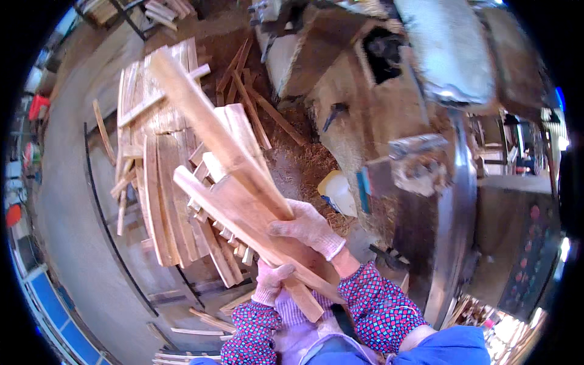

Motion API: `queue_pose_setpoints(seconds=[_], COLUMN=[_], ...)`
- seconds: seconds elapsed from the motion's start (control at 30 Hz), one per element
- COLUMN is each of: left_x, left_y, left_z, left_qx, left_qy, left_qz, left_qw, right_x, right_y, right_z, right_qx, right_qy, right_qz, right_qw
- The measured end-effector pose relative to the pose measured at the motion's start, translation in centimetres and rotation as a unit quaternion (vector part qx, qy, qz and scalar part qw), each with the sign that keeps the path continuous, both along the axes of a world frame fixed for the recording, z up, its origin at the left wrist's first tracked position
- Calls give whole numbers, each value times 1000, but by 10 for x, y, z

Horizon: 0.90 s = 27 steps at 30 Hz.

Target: The person picks up wood planks from a pile, feeds them through a woodworking machine, and stacks the processed planks onto a circular wooden rack.

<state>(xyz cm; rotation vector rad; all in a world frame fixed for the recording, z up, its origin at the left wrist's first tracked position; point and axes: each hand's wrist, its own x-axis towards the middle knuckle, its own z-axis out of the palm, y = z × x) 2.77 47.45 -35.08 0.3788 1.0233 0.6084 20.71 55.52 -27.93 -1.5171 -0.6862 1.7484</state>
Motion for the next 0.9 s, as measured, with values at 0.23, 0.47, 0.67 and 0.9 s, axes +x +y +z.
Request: queue_pose_setpoints(seconds=[0.23,0.47,0.67,0.9], left_x=[-9,81,149,143], left_y=[-72,-143,-196,-199], left_z=[234,254,272,226], left_qx=[42,75,81,14], left_qy=[-64,-197,-259,-232], left_qz=[-18,-106,-109,-147], left_qw=[997,972,956,962], right_x=[6,88,162,182], right_y=[-129,-233,-355,-536], right_z=[263,368,380,301], right_qx=[201,343,295,85], right_qy=[-255,-443,-623,-732], right_qz=[101,79,-36,6], right_qw=[940,825,724,676])
